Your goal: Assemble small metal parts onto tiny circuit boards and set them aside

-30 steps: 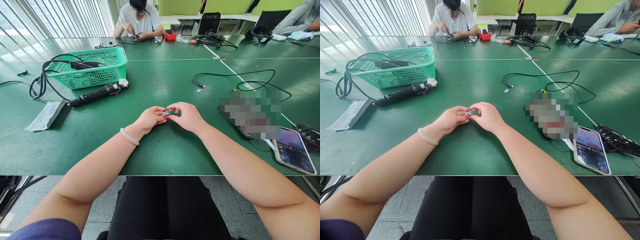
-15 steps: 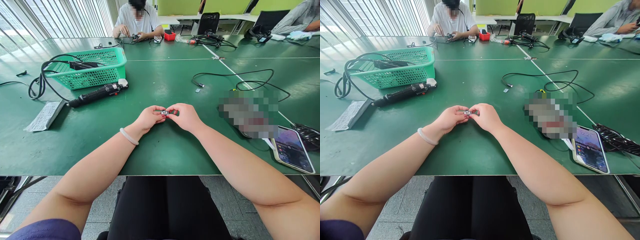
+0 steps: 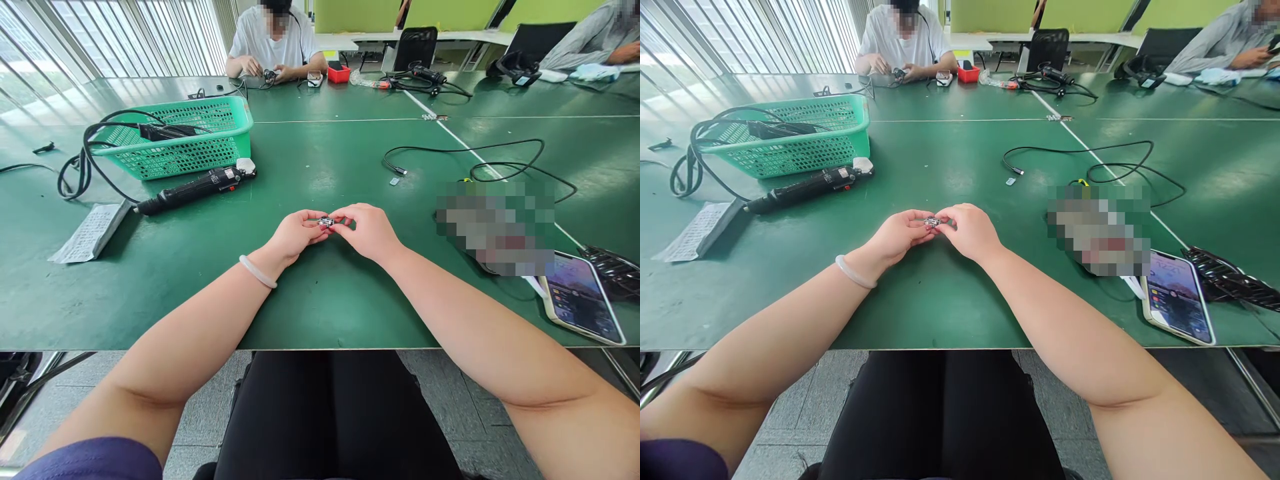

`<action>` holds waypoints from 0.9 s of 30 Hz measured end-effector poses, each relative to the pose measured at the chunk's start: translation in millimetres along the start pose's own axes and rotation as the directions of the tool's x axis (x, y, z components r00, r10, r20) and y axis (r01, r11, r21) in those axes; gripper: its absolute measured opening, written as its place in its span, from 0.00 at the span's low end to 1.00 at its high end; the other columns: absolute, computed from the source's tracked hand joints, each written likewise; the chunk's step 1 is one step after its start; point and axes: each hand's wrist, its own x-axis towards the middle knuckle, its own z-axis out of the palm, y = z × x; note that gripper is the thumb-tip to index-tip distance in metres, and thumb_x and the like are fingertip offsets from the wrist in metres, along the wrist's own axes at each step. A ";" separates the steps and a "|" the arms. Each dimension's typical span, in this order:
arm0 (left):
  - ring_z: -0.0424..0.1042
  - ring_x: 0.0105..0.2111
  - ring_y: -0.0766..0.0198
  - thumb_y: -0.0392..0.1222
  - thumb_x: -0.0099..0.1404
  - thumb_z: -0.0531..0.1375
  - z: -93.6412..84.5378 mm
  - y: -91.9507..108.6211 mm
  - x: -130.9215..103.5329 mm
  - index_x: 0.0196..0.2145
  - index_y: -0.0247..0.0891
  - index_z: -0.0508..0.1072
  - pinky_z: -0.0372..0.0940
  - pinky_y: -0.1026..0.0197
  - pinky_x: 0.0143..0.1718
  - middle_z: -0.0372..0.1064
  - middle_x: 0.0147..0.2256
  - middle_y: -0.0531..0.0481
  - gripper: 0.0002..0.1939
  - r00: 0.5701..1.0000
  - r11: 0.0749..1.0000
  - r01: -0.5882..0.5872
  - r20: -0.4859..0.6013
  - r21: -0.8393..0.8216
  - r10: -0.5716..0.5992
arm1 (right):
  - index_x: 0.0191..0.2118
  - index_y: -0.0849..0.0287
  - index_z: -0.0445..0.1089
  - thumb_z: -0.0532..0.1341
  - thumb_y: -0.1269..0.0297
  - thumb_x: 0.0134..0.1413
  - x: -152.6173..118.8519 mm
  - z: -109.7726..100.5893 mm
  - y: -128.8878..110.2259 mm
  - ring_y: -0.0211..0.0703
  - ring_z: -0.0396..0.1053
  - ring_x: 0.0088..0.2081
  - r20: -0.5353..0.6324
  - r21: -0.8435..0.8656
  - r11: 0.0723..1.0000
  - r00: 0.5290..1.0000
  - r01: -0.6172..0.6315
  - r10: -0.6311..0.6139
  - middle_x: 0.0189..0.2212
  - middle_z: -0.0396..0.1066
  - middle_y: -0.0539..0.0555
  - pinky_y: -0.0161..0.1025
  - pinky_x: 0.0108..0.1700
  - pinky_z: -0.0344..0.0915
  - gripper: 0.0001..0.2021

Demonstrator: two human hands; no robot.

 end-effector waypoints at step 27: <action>0.74 0.31 0.72 0.28 0.65 0.59 0.8 0.9 -0.4 0.34 0.31 0.72 0.69 0.60 0.49 0.73 0.31 0.50 0.03 1.000 1.000 0.013 -0.016 -0.025 -0.013 | 0.36 0.55 0.76 0.62 0.67 0.55 -2.3 0.4 -2.0 0.45 0.69 0.35 -0.063 -0.051 0.997 0.996 0.060 -0.063 0.34 0.77 0.53 0.43 0.42 0.64 0.05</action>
